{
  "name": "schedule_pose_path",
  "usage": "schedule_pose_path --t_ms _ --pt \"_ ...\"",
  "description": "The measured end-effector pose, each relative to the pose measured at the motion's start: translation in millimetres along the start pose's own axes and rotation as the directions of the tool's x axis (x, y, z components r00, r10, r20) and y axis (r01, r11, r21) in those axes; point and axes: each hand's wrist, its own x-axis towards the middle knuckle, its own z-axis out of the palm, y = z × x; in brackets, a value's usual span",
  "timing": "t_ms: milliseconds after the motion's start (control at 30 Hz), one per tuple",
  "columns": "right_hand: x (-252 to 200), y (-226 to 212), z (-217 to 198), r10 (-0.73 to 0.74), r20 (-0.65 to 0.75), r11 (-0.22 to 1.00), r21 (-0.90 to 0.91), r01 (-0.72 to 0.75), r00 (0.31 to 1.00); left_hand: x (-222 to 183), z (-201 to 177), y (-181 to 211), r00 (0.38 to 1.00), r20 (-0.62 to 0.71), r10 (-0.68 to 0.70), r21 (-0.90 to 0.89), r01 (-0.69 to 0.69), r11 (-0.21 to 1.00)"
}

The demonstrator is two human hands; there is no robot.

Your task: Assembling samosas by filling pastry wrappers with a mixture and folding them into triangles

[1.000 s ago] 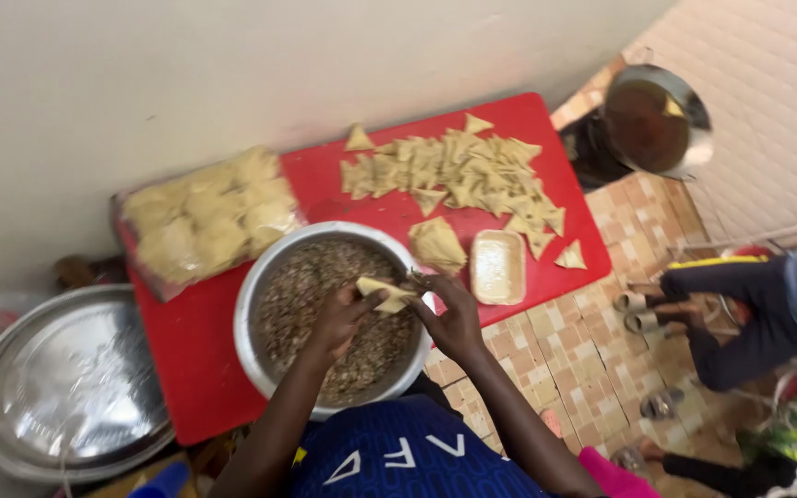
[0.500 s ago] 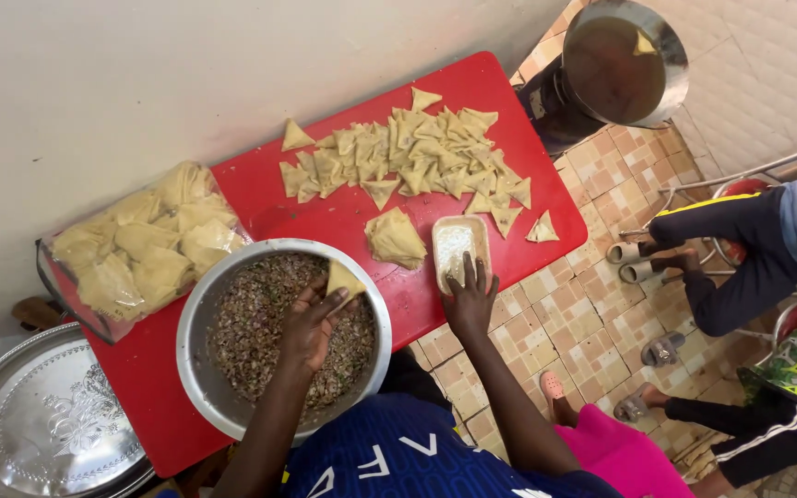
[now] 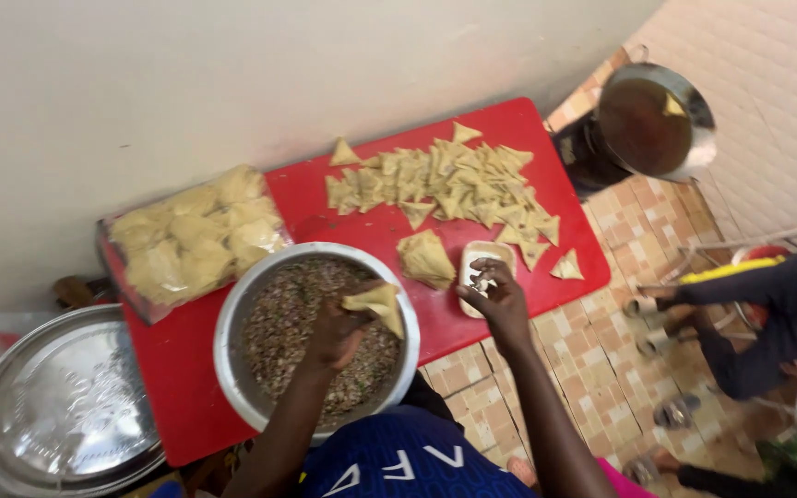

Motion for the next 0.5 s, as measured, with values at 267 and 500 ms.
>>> schedule_pose_path --t_ms 267,500 --pt "-24 -136 102 -0.33 0.473 0.943 0.123 0.31 0.817 0 25 48 0.95 0.233 0.207 0.35 -0.281 0.894" --pt "-39 -124 155 -0.619 0.413 0.608 -0.286 0.74 0.668 -17 38 67 0.96 -0.279 0.038 -0.071 -0.06 0.996"
